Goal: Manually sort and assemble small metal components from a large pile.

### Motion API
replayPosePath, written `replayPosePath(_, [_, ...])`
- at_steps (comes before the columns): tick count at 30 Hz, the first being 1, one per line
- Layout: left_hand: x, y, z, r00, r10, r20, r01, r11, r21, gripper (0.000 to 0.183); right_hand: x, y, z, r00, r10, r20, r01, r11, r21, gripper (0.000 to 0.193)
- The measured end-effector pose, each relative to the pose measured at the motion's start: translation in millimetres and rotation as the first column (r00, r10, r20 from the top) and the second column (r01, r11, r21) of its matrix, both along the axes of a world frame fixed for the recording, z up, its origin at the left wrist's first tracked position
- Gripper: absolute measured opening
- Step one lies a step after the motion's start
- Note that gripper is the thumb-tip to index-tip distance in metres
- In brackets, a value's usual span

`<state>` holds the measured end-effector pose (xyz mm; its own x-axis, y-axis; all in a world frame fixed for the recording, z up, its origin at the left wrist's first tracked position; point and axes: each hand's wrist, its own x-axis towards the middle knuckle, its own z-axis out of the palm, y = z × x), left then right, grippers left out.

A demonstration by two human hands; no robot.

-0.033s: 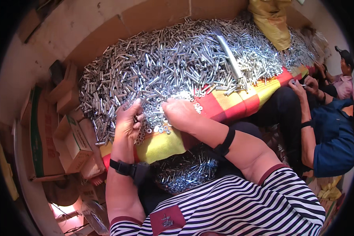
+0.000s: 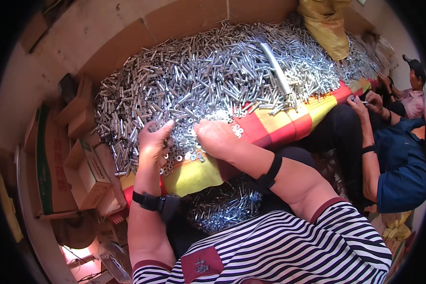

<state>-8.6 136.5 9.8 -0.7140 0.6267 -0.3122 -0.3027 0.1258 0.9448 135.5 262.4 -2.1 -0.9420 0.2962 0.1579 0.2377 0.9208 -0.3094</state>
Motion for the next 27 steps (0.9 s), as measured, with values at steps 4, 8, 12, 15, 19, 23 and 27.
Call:
replayPosePath(4, [1.0,22.8,-5.1,0.533,-0.29,-0.795,-0.263,0.836,-0.481,0.035,0.3,5.4,-4.2,0.999,0.01,-0.032,-0.011,1.0,-0.015,0.015])
replayPosePath(8, [4.9,31.6,-6.4,0.403,-0.421,-0.813,-0.333,0.76,-0.558,0.029,6.3,11.0,4.3,0.998,-0.042,-0.043,0.037,0.994,-0.099,0.017])
replayPosePath(12, [6.5,27.7,-1.9,0.502,-0.261,-0.825,-0.315,0.833,-0.455,0.027,11.3,12.1,4.4,0.957,-0.095,-0.272,-0.022,0.916,-0.4,0.014])
replayPosePath(15, [9.4,16.8,2.1,0.975,0.054,0.214,-0.066,0.997,0.048,0.015,20.5,6.0,8.6,0.927,-0.101,-0.361,-0.155,0.773,-0.616,0.011])
replayPosePath(19, [17.6,4.5,-8.5,0.834,-0.056,0.549,-0.122,0.951,0.284,0.011,25.8,-3.2,13.7,0.924,-0.08,-0.373,-0.222,0.684,-0.695,0.009])
replayPosePath(23, [26.1,3.4,-14.5,0.836,-0.127,0.534,-0.066,0.943,0.327,0.01,20.9,-5.6,6.2,0.927,-0.15,-0.344,-0.174,0.64,-0.748,0.013])
replayPosePath(27, [45.4,4.6,-13.3,0.842,-0.092,0.532,-0.031,0.975,0.219,0.007,13.4,-14.5,4.7,0.874,-0.321,-0.365,-0.165,0.51,-0.844,0.02])
